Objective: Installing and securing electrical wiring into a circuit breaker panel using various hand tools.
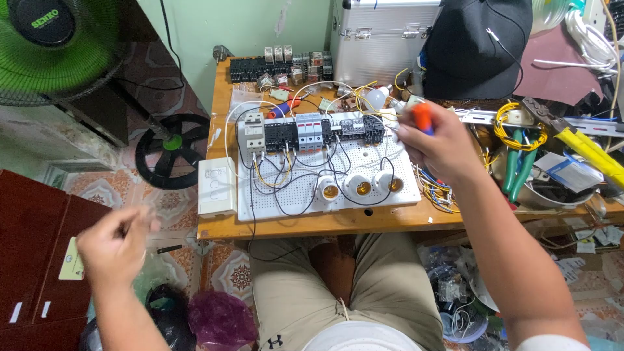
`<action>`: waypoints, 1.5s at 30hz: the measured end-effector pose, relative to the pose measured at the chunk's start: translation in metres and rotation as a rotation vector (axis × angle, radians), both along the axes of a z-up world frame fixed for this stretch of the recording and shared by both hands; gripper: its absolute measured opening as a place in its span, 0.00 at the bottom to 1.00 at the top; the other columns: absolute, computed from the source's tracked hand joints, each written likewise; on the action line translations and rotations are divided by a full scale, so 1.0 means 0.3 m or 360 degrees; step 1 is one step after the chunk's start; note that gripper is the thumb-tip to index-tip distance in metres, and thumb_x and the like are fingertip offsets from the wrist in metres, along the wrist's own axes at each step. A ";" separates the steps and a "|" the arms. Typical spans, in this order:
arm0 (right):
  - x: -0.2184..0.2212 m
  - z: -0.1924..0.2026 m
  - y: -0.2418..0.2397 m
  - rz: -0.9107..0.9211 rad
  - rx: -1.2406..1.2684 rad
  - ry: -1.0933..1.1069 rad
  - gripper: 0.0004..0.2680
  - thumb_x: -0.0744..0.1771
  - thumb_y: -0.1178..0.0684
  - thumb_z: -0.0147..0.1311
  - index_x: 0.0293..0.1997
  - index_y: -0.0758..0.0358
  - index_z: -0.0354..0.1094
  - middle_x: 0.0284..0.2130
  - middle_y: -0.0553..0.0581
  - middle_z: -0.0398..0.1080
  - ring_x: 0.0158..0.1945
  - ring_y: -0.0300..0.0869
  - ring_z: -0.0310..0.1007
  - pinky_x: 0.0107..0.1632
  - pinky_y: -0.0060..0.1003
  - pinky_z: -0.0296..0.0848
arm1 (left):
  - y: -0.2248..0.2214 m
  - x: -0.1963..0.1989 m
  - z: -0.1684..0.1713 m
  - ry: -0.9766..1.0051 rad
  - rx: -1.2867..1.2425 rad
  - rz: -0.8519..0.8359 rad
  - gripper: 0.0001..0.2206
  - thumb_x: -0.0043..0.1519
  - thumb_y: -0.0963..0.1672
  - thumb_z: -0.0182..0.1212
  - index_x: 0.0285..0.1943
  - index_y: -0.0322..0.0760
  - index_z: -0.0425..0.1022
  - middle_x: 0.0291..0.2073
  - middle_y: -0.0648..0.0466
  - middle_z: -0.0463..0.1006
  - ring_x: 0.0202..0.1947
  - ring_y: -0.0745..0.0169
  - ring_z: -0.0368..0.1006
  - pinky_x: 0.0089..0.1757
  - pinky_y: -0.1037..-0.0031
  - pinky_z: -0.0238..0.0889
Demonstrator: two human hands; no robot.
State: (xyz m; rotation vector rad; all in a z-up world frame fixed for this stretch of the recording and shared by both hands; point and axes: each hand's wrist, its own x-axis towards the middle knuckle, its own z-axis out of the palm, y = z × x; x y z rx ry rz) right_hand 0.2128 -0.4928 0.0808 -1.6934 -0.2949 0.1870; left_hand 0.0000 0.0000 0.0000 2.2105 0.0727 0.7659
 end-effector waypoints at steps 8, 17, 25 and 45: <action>-0.429 -0.121 -0.293 -0.0137 0.0081 -0.0147 0.07 0.63 0.54 0.60 0.31 0.59 0.63 0.18 0.51 0.63 0.18 0.35 0.59 0.18 0.28 0.61 | -0.041 -0.339 -0.219 0.0391 0.0069 0.0052 0.08 0.63 0.39 0.62 0.48 0.40 0.83 0.31 0.55 0.87 0.21 0.72 0.77 0.21 0.79 0.66; -0.773 -0.184 -0.433 0.0259 0.0985 -0.0162 0.07 0.64 0.61 0.62 0.35 0.69 0.65 0.20 0.58 0.57 0.16 0.37 0.53 0.15 0.27 0.50 | -0.245 -0.410 -0.343 0.1046 -0.0198 0.0237 0.11 0.64 0.44 0.60 0.49 0.47 0.89 0.24 0.61 0.90 0.19 0.68 0.75 0.30 0.75 0.71; -0.907 -0.256 -0.467 0.0251 0.0493 -0.0346 0.05 0.63 0.57 0.64 0.33 0.63 0.70 0.21 0.53 0.67 0.21 0.36 0.61 0.23 0.28 0.59 | -0.384 -0.408 -0.324 0.1504 -0.0020 0.0215 0.11 0.69 0.51 0.48 0.48 0.58 0.79 0.34 0.62 0.88 0.40 0.57 0.82 0.43 0.67 0.68; -0.889 -0.487 -0.194 0.0075 -0.0346 -0.0018 0.06 0.66 0.48 0.61 0.40 0.55 0.73 0.30 0.47 0.71 0.34 0.37 0.68 0.41 0.32 0.66 | -1.070 -0.361 -0.144 0.0442 -0.0399 -0.1136 0.09 0.65 0.44 0.61 0.50 0.35 0.81 0.35 0.51 0.81 0.31 0.61 0.74 0.34 0.73 0.66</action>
